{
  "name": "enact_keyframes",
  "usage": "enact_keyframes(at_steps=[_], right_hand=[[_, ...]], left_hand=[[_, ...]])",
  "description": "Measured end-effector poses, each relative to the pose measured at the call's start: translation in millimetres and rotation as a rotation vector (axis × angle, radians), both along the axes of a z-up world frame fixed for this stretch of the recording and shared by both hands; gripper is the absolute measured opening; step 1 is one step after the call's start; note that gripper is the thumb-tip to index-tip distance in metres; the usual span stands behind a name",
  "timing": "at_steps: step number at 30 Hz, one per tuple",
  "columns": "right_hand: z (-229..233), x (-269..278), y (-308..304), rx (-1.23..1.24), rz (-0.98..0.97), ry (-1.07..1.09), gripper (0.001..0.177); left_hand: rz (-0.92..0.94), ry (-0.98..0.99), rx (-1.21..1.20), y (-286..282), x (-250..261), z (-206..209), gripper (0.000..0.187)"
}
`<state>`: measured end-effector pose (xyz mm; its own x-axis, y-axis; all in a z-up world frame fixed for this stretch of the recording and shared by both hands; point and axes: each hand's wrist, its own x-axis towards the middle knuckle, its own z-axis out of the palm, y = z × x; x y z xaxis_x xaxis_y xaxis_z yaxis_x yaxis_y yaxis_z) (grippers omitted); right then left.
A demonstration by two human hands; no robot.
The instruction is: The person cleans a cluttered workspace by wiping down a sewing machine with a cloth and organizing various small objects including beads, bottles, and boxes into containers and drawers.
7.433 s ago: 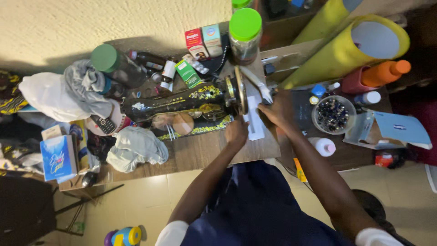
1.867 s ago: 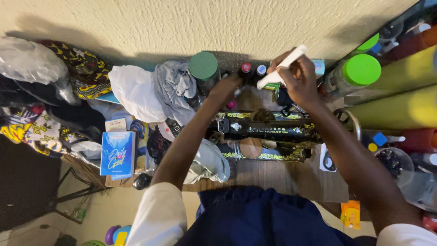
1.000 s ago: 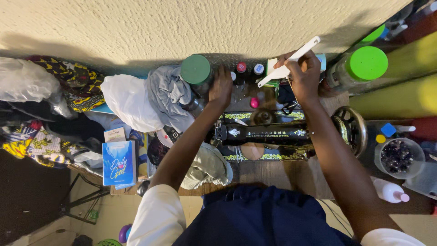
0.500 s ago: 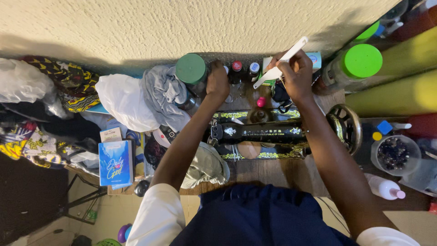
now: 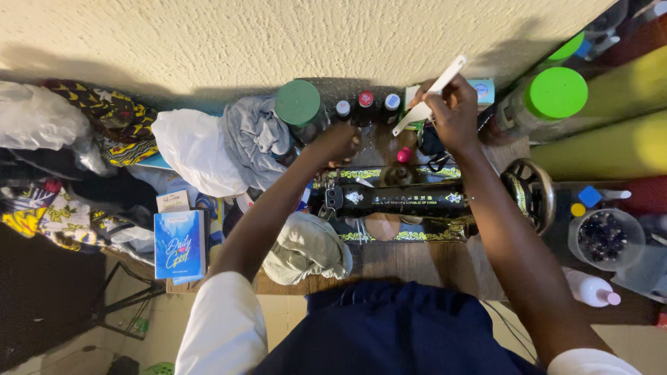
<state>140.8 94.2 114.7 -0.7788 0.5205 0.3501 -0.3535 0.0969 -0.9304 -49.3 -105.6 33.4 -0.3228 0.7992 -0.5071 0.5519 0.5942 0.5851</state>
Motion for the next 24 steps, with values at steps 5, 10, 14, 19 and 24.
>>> enact_keyframes(at_steps=[5,10,14,19,24], right_hand=[[4,1,1,0.018,-0.029,-0.093,0.009],[5,-4,0,-0.012,0.016,-0.164,0.010],[3,-4,0,-0.011,0.008,-0.141,0.010],[-2,-7,-1,0.026,0.070,-0.038,0.012],[0,-5,-1,0.005,0.046,-0.155,0.010]], left_hand=[[-0.237,0.494,0.359,-2,-20,-122,0.017],[-0.152,0.447,0.319,-14,-12,-98,0.013],[0.006,0.116,0.653,-32,7,2,0.034],[0.375,-0.578,0.490,-42,21,101,0.035],[0.610,-0.695,0.713,-32,6,100,0.047]])
